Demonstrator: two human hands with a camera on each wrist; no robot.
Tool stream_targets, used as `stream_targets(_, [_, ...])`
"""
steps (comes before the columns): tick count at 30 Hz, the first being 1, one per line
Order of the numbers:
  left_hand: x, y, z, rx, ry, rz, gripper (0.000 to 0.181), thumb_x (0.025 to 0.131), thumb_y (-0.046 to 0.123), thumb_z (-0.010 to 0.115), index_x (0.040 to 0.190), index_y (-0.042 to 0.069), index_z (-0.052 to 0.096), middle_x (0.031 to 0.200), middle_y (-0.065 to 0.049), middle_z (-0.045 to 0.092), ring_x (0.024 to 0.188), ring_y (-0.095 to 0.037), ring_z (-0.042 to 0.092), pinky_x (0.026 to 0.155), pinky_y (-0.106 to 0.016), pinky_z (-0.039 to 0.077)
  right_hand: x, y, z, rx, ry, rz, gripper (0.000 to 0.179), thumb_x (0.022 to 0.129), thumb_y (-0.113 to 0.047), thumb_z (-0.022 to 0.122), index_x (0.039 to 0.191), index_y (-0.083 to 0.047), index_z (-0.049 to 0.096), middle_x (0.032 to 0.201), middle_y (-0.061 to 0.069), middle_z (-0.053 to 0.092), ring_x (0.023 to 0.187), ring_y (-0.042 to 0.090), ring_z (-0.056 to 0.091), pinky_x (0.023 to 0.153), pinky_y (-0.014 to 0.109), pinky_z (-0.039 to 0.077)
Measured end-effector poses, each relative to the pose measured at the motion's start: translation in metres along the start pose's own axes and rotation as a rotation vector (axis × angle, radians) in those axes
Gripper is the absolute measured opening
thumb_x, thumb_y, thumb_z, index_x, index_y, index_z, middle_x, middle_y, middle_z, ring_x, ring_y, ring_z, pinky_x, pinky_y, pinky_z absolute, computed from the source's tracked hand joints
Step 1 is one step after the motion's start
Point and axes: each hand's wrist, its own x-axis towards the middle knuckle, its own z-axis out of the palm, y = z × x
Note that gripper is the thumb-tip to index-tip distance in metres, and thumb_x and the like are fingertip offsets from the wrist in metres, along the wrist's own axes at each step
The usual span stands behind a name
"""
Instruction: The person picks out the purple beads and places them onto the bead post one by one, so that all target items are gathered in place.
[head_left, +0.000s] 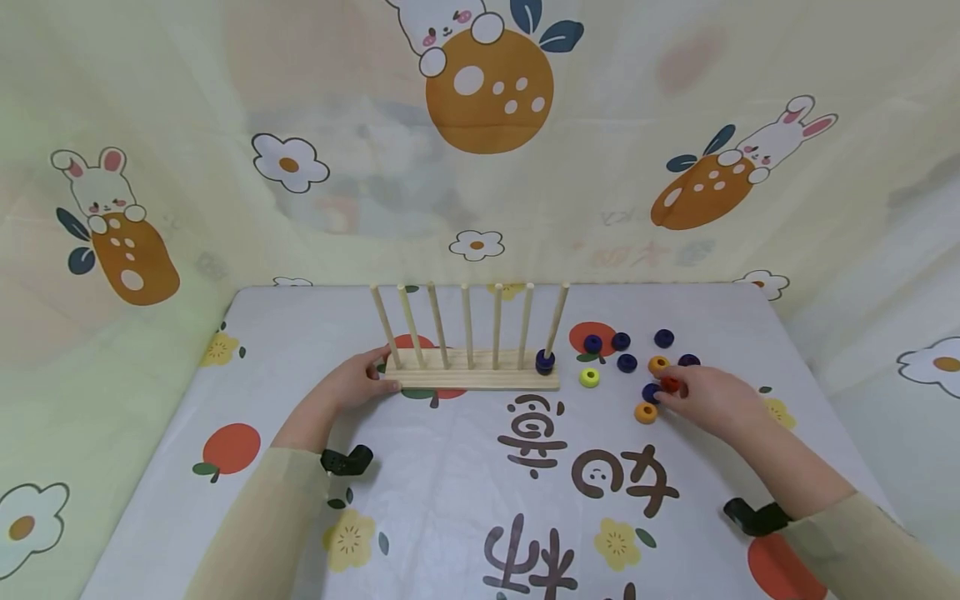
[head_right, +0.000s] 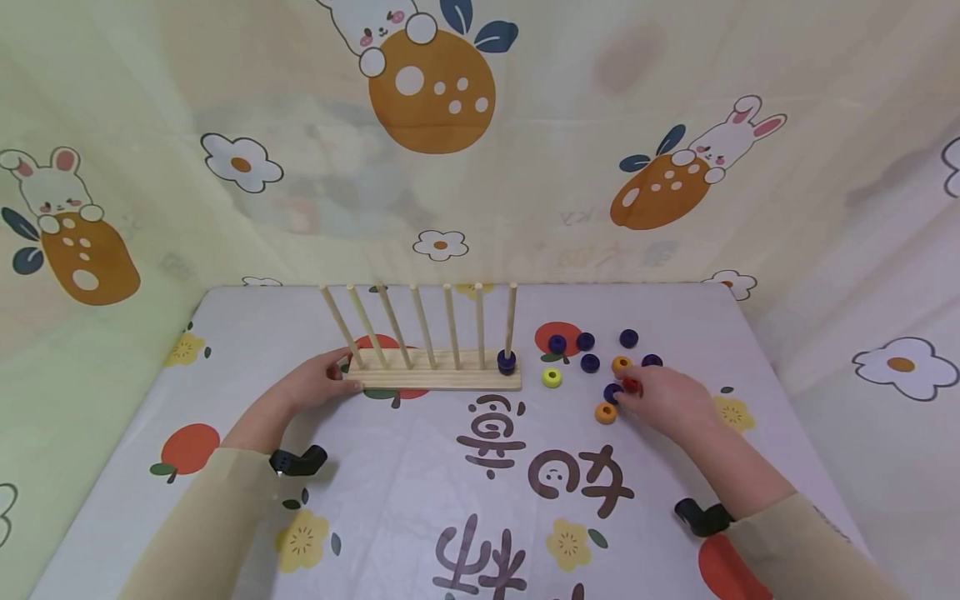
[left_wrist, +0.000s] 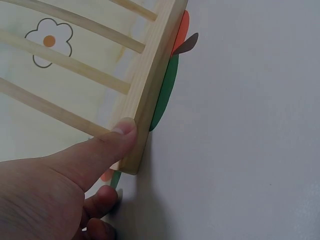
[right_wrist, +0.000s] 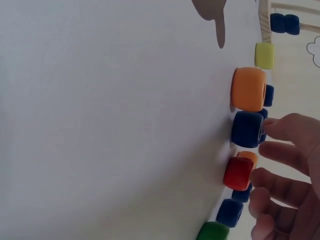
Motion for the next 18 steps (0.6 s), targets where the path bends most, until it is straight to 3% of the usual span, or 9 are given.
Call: stream_targets(18, [0.0003, 0.0005, -0.0009, -0.006, -0.001, 0.012, 0.08, 0.089, 0.036, 0.075, 0.155, 0.016, 0.035, 0.093, -0.01, 0.052, 0.084, -0.023, 0.047, 0.07, -0.035, 0.037, 0.0057, 0.0055, 0.0056, -0.005, -0.063, -0.038, 0.051, 0.088, -0.035, 0.073, 0.128, -0.003, 0.064, 0.078, 0.003, 0.055, 0.073, 0.021, 0.05, 0.062, 0.034, 0.041])
